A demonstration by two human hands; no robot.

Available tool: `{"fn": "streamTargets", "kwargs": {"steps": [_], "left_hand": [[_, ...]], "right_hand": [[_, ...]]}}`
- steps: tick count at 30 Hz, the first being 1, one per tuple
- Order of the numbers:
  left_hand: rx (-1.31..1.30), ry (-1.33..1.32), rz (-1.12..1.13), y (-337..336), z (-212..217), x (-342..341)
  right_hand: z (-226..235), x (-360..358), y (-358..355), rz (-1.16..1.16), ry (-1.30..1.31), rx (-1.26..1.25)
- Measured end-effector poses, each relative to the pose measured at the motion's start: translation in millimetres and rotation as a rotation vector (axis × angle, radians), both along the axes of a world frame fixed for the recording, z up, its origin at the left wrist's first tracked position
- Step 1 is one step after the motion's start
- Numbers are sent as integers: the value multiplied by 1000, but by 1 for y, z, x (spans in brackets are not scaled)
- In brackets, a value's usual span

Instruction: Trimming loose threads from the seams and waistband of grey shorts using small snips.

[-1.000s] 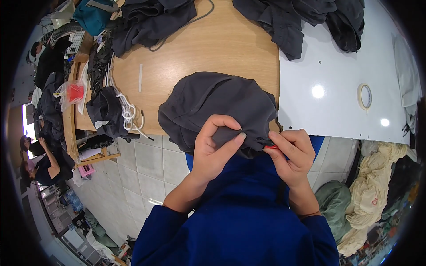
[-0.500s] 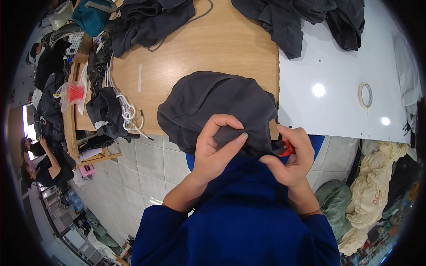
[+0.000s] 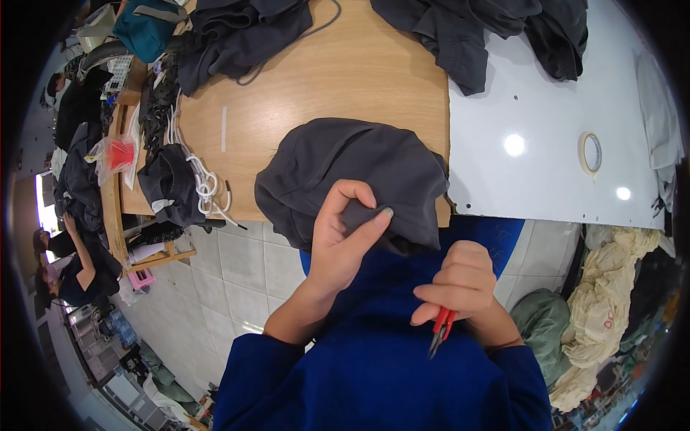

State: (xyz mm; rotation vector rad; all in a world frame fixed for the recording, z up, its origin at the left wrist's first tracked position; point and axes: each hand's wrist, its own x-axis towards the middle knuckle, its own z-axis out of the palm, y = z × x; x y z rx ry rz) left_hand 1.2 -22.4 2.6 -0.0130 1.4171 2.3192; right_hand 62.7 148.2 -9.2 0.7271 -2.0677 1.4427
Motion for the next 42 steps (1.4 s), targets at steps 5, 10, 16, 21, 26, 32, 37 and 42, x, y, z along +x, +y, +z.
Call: {"fn": "streamTargets", "kwargs": {"steps": [5, 10, 16, 21, 26, 32, 37, 42], "left_hand": [[35, -26, -3, 0, 0, 1], [-53, 84, -35, 1, -2, 6], [-12, 48, 60, 3, -1, 5], [-5, 27, 55, 0, -1, 1], [25, -9, 137, -7, -5, -3], [109, -39, 315, -27, -5, -22], [123, -50, 330, -35, -11, -24], [-345, 93, 428, -35, -25, -33]], "right_hand": [[0, -4, -3, -246, -115, -30], [2, -14, -14, -378, -213, 17], [-2, -8, -7, -233, -97, -130], [-10, 0, -2, -44, -133, -451], [-19, -3, -7, -209, -279, -479], [-33, -14, -11, -254, -368, -288], [-23, -18, -30, -315, -473, -99], [-31, -24, -31, -405, -362, 112]]}}
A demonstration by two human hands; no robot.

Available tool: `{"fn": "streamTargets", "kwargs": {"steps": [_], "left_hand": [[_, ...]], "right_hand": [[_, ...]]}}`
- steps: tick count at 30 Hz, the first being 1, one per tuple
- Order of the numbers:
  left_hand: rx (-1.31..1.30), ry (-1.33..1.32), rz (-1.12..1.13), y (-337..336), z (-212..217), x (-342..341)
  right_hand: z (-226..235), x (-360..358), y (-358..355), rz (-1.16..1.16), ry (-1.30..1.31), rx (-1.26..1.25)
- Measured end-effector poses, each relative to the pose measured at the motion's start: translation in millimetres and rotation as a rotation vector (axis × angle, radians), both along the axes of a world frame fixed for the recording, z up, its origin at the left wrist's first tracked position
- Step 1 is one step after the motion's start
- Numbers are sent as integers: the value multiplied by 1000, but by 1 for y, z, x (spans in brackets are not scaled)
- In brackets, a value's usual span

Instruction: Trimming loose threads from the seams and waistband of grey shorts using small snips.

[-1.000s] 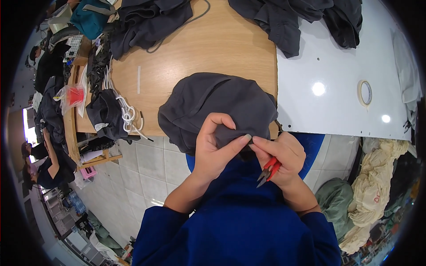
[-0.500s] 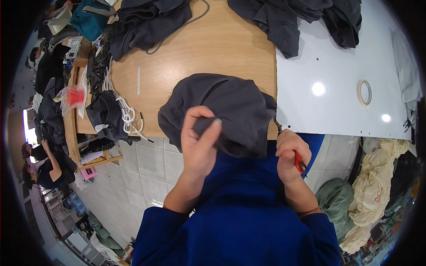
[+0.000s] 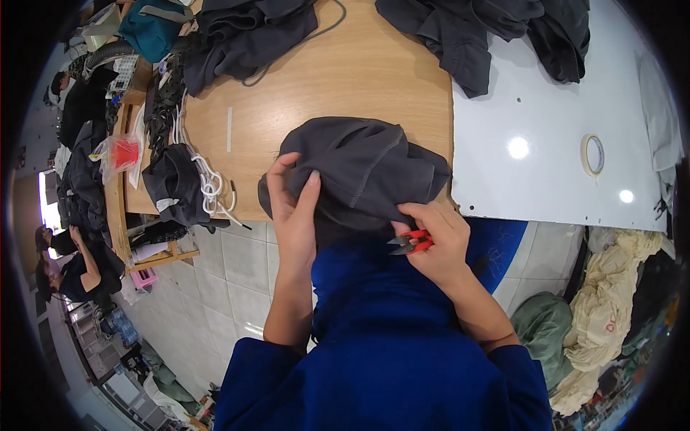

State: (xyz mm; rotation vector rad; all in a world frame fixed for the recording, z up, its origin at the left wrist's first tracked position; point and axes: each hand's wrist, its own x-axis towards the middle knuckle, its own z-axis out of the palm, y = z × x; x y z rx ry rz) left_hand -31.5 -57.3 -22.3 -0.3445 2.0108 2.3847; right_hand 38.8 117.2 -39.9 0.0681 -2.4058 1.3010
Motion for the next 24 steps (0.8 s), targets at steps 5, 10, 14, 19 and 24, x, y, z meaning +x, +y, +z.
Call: {"fn": "streamTargets", "kwargs": {"steps": [5, 10, 14, 19, 24], "left_hand": [[-789, 908, -199, -9, 12, 46], [-317, 105, -719, 17, 0, 50], [314, -272, -427, 37, 7, 43], [529, -327, -431, 42, 13, 32], [570, -314, -431, 38, 13, 30]], "right_hand": [[6, 3, 10, -41, 23, -2], [6, 9, 16, -58, 59, 29], [12, 16, 12, 8, 152, 88], [-2, 30, 13, -16, 8, -765], [17, 24, 26, -64, 17, -294]]}}
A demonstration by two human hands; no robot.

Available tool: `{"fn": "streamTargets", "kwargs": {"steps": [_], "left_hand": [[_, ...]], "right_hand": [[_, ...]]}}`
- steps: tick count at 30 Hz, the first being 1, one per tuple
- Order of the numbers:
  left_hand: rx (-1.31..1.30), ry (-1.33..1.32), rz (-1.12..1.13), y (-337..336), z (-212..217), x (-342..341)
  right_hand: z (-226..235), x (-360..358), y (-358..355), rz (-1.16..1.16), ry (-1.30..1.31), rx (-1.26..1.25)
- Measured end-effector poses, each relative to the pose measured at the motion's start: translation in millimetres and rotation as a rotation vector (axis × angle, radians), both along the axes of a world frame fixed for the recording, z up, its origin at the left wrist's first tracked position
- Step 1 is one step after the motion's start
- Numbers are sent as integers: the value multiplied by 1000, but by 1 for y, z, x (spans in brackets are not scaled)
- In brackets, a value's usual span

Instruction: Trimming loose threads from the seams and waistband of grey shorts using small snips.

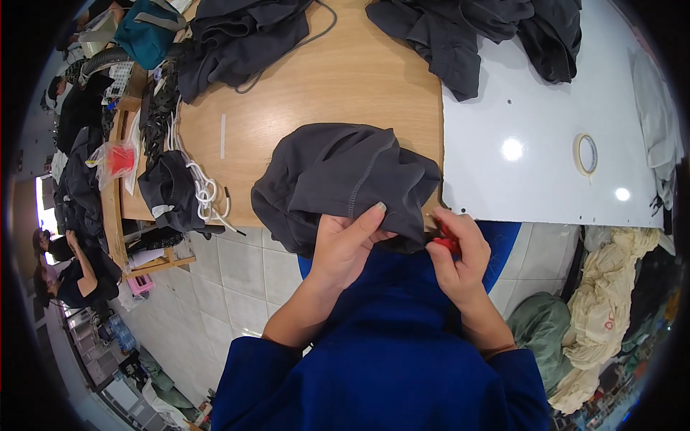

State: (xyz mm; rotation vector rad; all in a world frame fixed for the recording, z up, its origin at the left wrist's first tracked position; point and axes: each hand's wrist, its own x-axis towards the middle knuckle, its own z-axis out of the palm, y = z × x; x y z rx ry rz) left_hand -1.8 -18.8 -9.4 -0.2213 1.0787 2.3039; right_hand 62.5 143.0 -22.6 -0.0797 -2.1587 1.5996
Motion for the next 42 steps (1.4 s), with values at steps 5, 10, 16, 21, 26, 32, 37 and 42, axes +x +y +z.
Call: {"fn": "streamTargets", "kwargs": {"steps": [5, 10, 16, 21, 26, 32, 37, 42], "left_hand": [[-27, 19, 28, 4, 3, 2], [-23, 20, 7, 2, 2, 3], [-41, 25, 4, 2, 3, 3], [-64, 49, 18, 2, 3, 4], [-56, 45, 34, 0, 2, 6], [-89, 103, 64, 6, 5, 10], [-56, 106, 47, 5, 3, 12], [-46, 91, 72, 2, 4, 7]], "right_hand": [[6, 1, 3, 24, 0, 165], [5, -2, 4, 24, 40, 197], [6, -3, 4, 11, 77, 252], [12, -2, 6, 12, 83, 311], [20, -1, 9, 145, 132, 355], [38, -12, -1, 51, 26, 161], [18, -9, -3, 74, 116, 166], [12, 2, 6, -174, 44, -109]]}}
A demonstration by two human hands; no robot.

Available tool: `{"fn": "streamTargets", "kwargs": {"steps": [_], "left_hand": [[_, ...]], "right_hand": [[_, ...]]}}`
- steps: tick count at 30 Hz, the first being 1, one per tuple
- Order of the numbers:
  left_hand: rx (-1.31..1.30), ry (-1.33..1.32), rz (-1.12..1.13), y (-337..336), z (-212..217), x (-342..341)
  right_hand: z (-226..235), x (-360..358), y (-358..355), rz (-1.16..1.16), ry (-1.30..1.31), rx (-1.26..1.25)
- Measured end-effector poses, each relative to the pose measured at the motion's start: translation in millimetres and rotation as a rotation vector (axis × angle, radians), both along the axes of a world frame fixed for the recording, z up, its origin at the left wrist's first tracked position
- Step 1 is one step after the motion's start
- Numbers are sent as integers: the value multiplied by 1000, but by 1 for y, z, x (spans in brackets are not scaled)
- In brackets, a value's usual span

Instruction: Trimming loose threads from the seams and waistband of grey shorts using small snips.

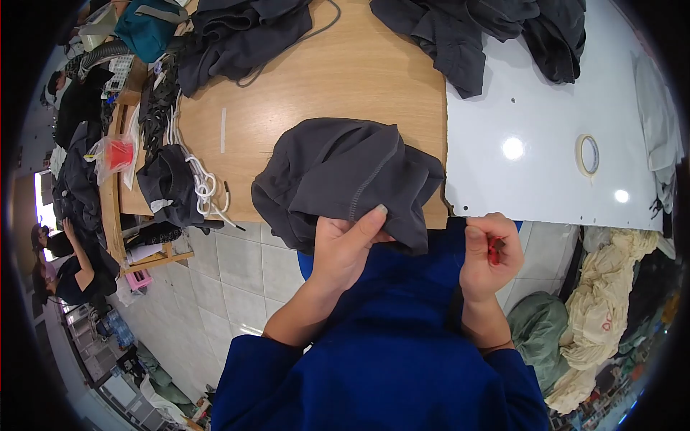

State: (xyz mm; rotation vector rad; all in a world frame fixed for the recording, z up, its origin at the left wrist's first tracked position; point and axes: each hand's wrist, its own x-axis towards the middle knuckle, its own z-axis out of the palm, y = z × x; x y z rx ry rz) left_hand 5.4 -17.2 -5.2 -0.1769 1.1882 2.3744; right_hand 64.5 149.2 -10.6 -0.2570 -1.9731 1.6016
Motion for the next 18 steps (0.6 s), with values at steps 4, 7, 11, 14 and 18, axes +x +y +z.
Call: {"fn": "streamTargets", "kwargs": {"steps": [4, 7, 11, 14, 18], "left_hand": [[20, -9, 14, -1, 0, -3], [44, -14, -8, 1, 2, -2], [80, -23, -63, -4, 1, -4], [55, -51, -11, -3, 5, -2], [47, -32, -12, -2, 5, -3]], "right_hand": [[3, 1, 1, 103, -82, -77], [12, -7, -9, 185, -70, -308], [6, -8, -1, 305, -100, 30], [3, -11, 2, 263, -67, 166], [1, -11, 6, 203, -57, 371]]}}
